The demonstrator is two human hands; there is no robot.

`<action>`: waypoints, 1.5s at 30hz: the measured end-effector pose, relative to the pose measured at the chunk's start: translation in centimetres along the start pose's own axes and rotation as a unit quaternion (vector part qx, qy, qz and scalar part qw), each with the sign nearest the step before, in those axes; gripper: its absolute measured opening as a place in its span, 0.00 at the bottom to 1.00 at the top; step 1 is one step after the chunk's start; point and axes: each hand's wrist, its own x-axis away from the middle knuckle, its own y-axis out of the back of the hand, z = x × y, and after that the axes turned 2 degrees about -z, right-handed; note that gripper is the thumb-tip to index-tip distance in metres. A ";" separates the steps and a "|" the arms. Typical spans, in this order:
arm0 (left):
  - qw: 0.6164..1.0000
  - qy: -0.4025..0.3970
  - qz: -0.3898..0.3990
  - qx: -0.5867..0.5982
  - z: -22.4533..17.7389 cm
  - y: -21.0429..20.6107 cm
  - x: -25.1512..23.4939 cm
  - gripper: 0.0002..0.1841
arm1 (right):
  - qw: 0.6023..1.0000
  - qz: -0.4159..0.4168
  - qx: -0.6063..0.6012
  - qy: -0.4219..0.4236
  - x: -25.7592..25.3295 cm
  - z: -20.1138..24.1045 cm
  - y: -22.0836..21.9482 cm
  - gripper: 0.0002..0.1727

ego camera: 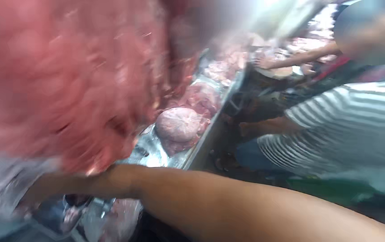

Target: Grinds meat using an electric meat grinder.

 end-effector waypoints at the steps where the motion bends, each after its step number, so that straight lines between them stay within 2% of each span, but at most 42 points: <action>1: 0.988 -0.118 0.093 0.042 4.4 4.1 -4.1 0.13 | 0.999 0.018 0.010 0.024 0.1 0.0 -0.2 0.17; 2: 0.986 -0.151 0.067 0.033 6.4 5.5 -6.2 0.14 | 0.998 0.039 0.007 0.045 0.3 0.0 0.0 0.17; 5: 0.990 -0.111 -0.083 -0.012 6.0 5.0 -6.2 0.17 | 0.995 0.100 0.006 0.023 0.4 0.4 0.0 0.21; 8: 0.987 -0.106 -0.124 0.011 6.2 5.3 -6.6 0.19 | 0.983 0.138 0.102 -0.060 1.0 1.4 -0.2 0.30; 9: 0.986 -0.111 -0.124 0.015 6.6 5.7 -6.8 0.20 | 0.978 0.131 0.146 -0.068 1.4 1.4 -0.8 0.30; 12: 0.985 -0.115 -0.117 0.058 7.4 5.8 -6.7 0.19 | 0.964 0.142 0.213 -0.074 3.1 1.8 -2.0 0.20; 16: 0.985 -0.099 -0.124 0.074 7.8 5.2 -6.2 0.20 | 0.976 0.142 0.151 -0.068 5.4 2.4 -0.6 0.16; 20: 0.987 -0.099 -0.108 0.061 7.7 4.6 -6.5 0.18 | 0.986 0.117 0.119 -0.021 6.4 2.1 0.5 0.20; 23: 0.988 -0.094 -0.101 0.062 7.1 4.2 -6.8 0.19 | 0.992 0.073 0.096 -0.028 6.9 2.5 0.9 0.14; 26: 0.987 -0.106 -0.102 0.064 6.8 4.0 -6.7 0.19 | 0.996 0.012 0.079 -0.033 7.4 2.7 0.3 0.16; 28: 0.986 -0.112 -0.101 0.068 7.0 4.2 -6.6 0.20 | 0.993 0.051 0.088 -0.054 7.5 1.4 -1.0 0.14; 30: 0.986 -0.119 -0.098 0.069 7.0 4.5 -6.4 0.21 | 0.988 0.098 0.090 -0.082 7.5 0.2 -1.9 0.18; 33: 0.985 -0.116 -0.099 0.078 7.1 4.6 -6.1 0.22 | 0.988 0.098 0.083 -0.083 7.4 0.1 -2.0 0.18; 37: 0.985 -0.108 -0.099 0.090 7.1 4.6 -5.9 0.21 | 0.993 0.094 0.060 0.027 5.8 0.8 -3.5 0.19; 39: 0.986 -0.105 -0.098 0.083 7.0 4.4 -6.0 0.20 | 0.987 0.117 0.058 0.091 4.3 0.4 -5.4 0.23; 41: 0.986 -0.112 -0.093 0.076 6.6 4.2 -6.0 0.20 | 0.981 0.147 0.074 0.104 2.9 0.0 -6.6 0.28; 45: 0.985 -0.126 -0.082 0.087 6.1 4.3 -5.9 0.20 | 0.961 0.191 0.178 0.097 2.1 -0.7 -6.3 0.17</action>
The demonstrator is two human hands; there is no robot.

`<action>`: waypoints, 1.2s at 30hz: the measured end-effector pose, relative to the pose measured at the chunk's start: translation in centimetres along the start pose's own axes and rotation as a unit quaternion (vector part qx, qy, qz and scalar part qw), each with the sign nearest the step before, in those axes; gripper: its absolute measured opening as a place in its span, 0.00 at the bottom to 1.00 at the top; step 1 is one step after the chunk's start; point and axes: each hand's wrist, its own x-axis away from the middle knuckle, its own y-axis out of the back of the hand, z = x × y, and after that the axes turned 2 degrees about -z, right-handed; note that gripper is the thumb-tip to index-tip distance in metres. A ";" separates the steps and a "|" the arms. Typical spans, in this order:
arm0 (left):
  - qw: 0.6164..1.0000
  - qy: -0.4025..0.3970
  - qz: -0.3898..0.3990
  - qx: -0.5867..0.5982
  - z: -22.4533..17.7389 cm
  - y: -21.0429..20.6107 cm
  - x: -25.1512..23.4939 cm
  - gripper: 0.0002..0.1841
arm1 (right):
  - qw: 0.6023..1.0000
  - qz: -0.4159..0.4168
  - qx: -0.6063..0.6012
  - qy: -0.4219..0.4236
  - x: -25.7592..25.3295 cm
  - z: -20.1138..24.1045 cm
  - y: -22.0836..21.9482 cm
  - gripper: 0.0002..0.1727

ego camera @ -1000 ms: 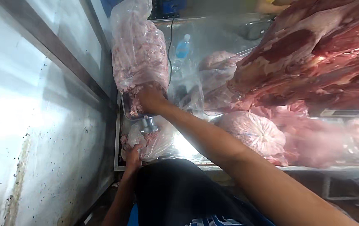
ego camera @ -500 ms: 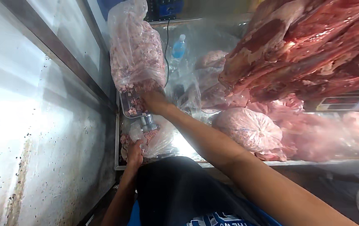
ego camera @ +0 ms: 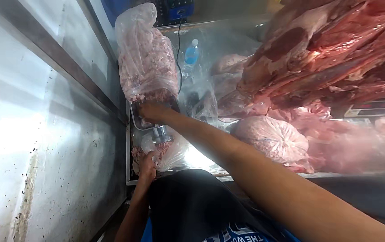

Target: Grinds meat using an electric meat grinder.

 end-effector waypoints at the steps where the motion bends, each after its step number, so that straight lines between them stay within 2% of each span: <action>1: 1.000 0.000 -0.001 0.007 0.0 0.2 -0.1 0.20 | 1.000 0.013 0.021 -0.015 0.6 0.0 0.5 0.15; 4: 1.000 0.003 -0.003 0.017 0.6 1.3 -0.6 0.22 | 0.998 0.031 0.012 -0.061 2.8 -0.9 1.8 0.17; 8: 1.000 0.008 -0.002 0.019 1.1 1.6 -1.0 0.22 | 0.997 -0.014 -0.022 -0.070 4.6 -2.8 3.1 0.19; 11: 1.000 0.016 -0.005 0.000 1.0 1.0 -1.1 0.21 | 0.986 0.014 -0.009 -0.168 6.4 -1.2 4.1 0.17; 13: 1.000 0.025 -0.009 -0.005 0.6 0.4 -1.3 0.21 | 0.980 0.043 -0.013 -0.195 6.9 -0.4 3.6 0.19; 16: 1.000 0.025 0.002 0.000 0.1 -0.2 -1.7 0.21 | 0.984 0.052 -0.052 -0.164 6.3 -0.1 2.3 0.19; 19: 1.000 0.011 0.005 0.012 -0.3 -0.3 -1.8 0.21 | 0.982 0.006 -0.122 -0.142 5.8 -0.3 2.9 0.21; 22: 1.000 0.017 -0.006 0.019 0.2 0.5 -1.7 0.22 | 0.984 -0.004 -0.104 -0.142 6.0 -0.6 4.0 0.21; 26: 1.000 0.021 -0.018 0.010 0.8 1.0 -1.6 0.21 | 0.984 0.103 0.002 -0.146 6.9 0.3 4.9 0.16; 29: 1.000 0.021 -0.012 0.001 1.0 0.8 -1.6 0.19 | 0.983 0.134 0.002 -0.127 6.1 0.5 3.1 0.17; 32: 1.000 0.020 -0.007 0.012 0.7 0.4 -1.8 0.20 | 0.984 0.090 -0.090 -0.124 4.5 0.2 3.4 0.11; 36: 0.999 0.020 -0.006 0.032 0.1 0.3 -2.0 0.21 | 0.983 0.010 -0.134 -0.128 4.7 -0.3 4.3 0.13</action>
